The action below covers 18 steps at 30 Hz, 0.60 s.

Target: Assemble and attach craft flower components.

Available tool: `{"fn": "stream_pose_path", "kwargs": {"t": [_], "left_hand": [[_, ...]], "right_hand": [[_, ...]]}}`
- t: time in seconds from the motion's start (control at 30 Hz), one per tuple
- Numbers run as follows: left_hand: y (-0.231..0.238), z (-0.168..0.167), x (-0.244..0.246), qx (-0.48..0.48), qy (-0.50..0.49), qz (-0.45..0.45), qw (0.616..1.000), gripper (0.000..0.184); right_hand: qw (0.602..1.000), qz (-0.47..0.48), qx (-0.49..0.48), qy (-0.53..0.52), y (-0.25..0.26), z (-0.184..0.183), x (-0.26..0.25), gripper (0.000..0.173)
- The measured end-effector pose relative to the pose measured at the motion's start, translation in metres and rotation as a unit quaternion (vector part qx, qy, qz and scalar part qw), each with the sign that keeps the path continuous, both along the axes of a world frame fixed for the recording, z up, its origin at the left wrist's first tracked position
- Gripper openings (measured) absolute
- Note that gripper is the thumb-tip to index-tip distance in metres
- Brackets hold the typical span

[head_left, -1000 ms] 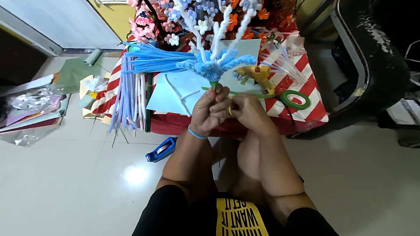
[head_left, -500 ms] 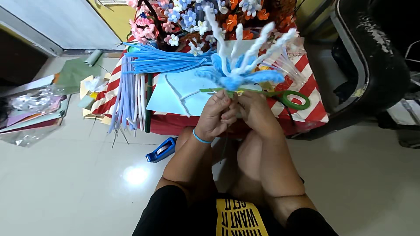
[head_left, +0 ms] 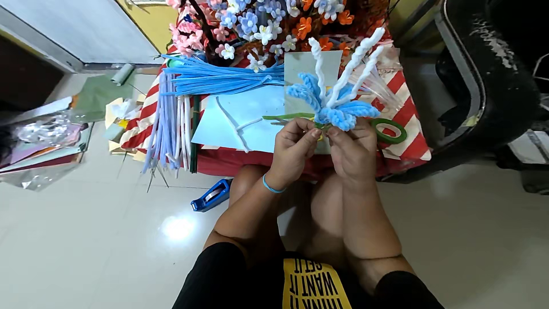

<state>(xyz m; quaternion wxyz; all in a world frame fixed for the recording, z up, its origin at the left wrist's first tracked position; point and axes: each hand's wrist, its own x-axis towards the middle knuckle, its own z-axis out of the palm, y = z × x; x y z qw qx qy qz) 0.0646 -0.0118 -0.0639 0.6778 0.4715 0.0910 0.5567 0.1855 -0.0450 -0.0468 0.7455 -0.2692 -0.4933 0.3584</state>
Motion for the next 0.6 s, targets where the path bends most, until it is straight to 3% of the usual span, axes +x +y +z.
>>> {"fn": "stream_pose_path", "kwargs": {"t": [0.3,0.47,0.6], "left_hand": [[0.004,0.0019,-0.0028,-0.023,0.013,-0.009,1.0,0.011],[0.0069,0.0021,-0.0046,-0.041,-0.003,-0.03,0.999,0.009],[0.0043,-0.0003,-0.0009,-0.04,0.004,-0.034,0.999,0.011]], "right_hand": [[1.0,-0.024,0.016,0.011,-0.0017,-0.0006,-0.0026,0.013],[0.992,-0.083,0.024,-0.088,0.0011,-0.0018,0.0011,0.008],[0.992,-0.101,0.022,-0.065,0.002,-0.0062,-0.0074,0.019]]}}
